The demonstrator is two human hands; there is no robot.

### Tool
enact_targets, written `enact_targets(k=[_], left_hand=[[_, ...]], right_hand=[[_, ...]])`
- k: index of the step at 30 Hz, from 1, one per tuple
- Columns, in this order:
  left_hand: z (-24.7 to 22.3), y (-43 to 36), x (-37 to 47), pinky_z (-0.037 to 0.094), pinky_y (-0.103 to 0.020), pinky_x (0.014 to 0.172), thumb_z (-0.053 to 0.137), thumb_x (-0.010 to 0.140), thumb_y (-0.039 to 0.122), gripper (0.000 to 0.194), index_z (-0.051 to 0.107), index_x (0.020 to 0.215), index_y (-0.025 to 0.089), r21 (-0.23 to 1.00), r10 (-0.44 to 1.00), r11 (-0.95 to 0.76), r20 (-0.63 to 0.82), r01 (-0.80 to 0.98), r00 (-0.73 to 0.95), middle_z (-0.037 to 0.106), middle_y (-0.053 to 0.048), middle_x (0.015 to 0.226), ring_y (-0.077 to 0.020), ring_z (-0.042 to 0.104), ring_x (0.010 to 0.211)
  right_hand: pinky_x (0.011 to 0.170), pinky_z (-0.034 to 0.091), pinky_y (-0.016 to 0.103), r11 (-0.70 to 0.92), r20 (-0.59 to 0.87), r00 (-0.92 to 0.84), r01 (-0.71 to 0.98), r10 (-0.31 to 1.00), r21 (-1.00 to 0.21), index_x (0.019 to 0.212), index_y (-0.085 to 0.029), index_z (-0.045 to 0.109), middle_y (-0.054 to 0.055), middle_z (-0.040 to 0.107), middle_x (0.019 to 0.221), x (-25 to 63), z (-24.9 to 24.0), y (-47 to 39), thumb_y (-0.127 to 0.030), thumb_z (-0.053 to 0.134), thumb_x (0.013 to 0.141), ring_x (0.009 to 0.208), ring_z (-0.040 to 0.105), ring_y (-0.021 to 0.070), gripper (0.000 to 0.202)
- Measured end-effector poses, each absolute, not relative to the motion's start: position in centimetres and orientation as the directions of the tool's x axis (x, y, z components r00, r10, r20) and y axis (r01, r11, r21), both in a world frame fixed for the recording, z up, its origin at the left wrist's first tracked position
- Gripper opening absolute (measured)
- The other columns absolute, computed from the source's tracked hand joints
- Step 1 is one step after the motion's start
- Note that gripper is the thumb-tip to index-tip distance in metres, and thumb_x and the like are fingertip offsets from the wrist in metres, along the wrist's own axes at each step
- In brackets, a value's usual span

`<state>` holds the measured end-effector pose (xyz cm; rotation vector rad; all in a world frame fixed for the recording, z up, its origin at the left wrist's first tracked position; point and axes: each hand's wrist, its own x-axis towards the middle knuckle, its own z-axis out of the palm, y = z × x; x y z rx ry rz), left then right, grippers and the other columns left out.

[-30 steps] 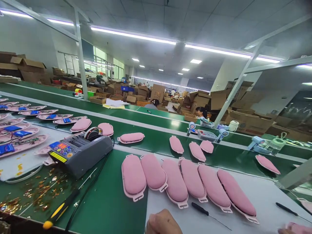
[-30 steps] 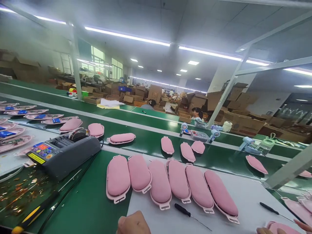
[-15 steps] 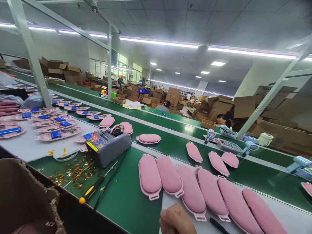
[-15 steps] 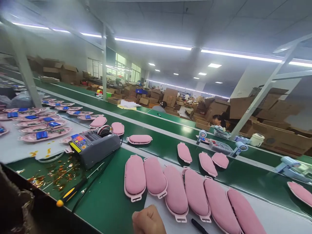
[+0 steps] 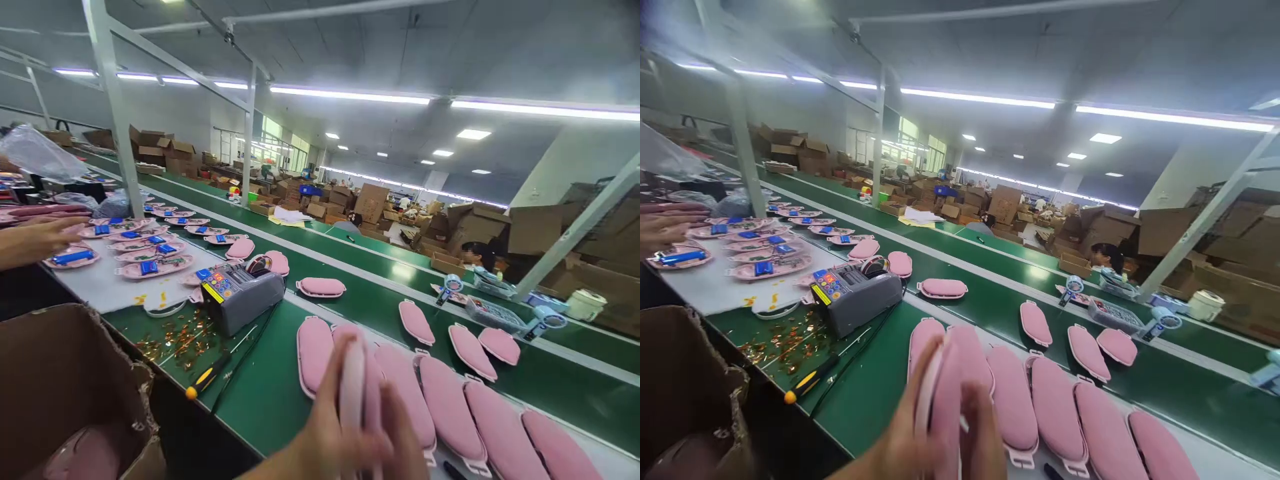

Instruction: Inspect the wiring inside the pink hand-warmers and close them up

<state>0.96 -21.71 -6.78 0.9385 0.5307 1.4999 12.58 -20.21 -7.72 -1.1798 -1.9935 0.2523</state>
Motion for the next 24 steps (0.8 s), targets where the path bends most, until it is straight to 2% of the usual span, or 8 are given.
enact_targets(k=[1,3,4,6,8,10,19,24], left_hand=[[-6.4,-21.2,0.5,0.051,-0.037,0.076,0.081,0.058,0.048,0.109,0.021,0.147,0.032,0.767,0.974,-0.140,0.222,-0.626,0.054,0.066,-0.007,0.105,-0.0265,0.065,0.086],[-5.9,-20.4,-0.2,0.051,-0.036,0.080,0.081,0.059,0.047,0.107,0.020,0.146,0.031,0.698,0.989,-0.083,0.148,-0.712,0.030,0.063,-0.008,0.115,-0.0265,0.065,0.093],[-5.8,-20.1,-0.5,0.051,-0.037,0.081,0.081,0.060,0.046,0.104,0.023,0.145,0.031,0.673,0.991,-0.072,0.129,-0.736,0.021,0.063,-0.008,0.117,-0.0271,0.065,0.096],[-5.6,-19.8,-0.7,0.051,-0.039,0.082,0.079,0.062,0.046,0.093,0.033,0.142,0.029,0.634,0.990,-0.061,0.138,-0.771,0.035,0.064,-0.008,0.118,-0.0293,0.065,0.098],[-5.5,-19.9,-0.8,0.052,-0.042,0.082,0.075,0.066,0.049,0.081,0.044,0.136,0.024,0.594,0.975,-0.017,0.186,-0.804,0.118,0.067,-0.011,0.114,-0.0324,0.065,0.097],[-5.2,-20.2,-0.8,0.052,-0.045,0.081,0.071,0.069,0.051,0.072,0.051,0.131,0.020,0.557,0.955,0.041,0.222,-0.829,0.196,0.069,-0.013,0.110,-0.0349,0.066,0.097],[-4.5,-20.6,-0.6,0.052,-0.048,0.084,0.070,0.070,0.051,0.066,0.056,0.127,0.019,0.568,0.946,0.038,0.246,-0.822,0.213,0.070,-0.014,0.112,-0.0368,0.065,0.102],[-4.8,-20.4,-0.2,0.051,-0.046,0.087,0.071,0.071,0.048,0.068,0.052,0.130,0.020,0.567,0.957,0.023,0.226,-0.823,0.182,0.068,-0.013,0.116,-0.0358,0.063,0.106]], right_hand=[[0.054,0.057,0.023,0.525,0.524,-0.195,0.597,0.829,-0.607,0.098,-0.012,0.069,0.007,0.074,0.090,12.3,-7.7,-20.8,-0.052,0.040,0.093,0.074,0.070,0.0147,0.050],[0.074,0.059,0.028,0.419,0.416,-0.085,0.328,0.906,-0.847,0.120,-0.018,0.062,0.010,0.067,0.118,11.7,-7.7,-22.3,-0.052,0.058,0.084,0.101,0.067,0.0210,0.050],[0.082,0.057,0.031,0.344,0.338,-0.066,0.199,0.939,-0.918,0.127,-0.024,0.058,0.010,0.062,0.127,11.5,-7.6,-23.0,-0.051,0.068,0.076,0.110,0.063,0.0246,0.058],[0.091,0.054,0.037,0.187,0.184,-0.092,0.027,0.979,-0.982,0.132,-0.029,0.053,0.009,0.058,0.133,11.3,-7.3,-23.9,-0.049,0.078,0.065,0.117,0.058,0.0292,0.074],[0.092,0.053,0.038,0.065,0.076,-0.137,-0.084,0.988,-0.994,0.129,-0.028,0.055,0.009,0.058,0.132,11.6,-6.9,-24.2,-0.049,0.079,0.064,0.118,0.057,0.0302,0.072],[0.093,0.052,0.037,0.002,0.033,-0.169,-0.179,0.985,-0.984,0.127,-0.028,0.056,0.009,0.058,0.133,12.1,-6.6,-24.2,-0.049,0.077,0.067,0.121,0.055,0.0293,0.068],[0.093,0.052,0.037,-0.036,-0.010,-0.120,-0.223,0.993,-0.974,0.125,-0.026,0.057,0.009,0.059,0.133,12.8,-7.0,-24.3,-0.048,0.080,0.064,0.122,0.055,0.0298,0.070],[0.096,0.051,0.034,-0.021,-0.009,-0.080,-0.152,0.997,-0.988,0.126,-0.029,0.056,0.006,0.058,0.133,12.8,-6.7,-24.3,-0.047,0.078,0.067,0.121,0.056,0.0264,0.065]])
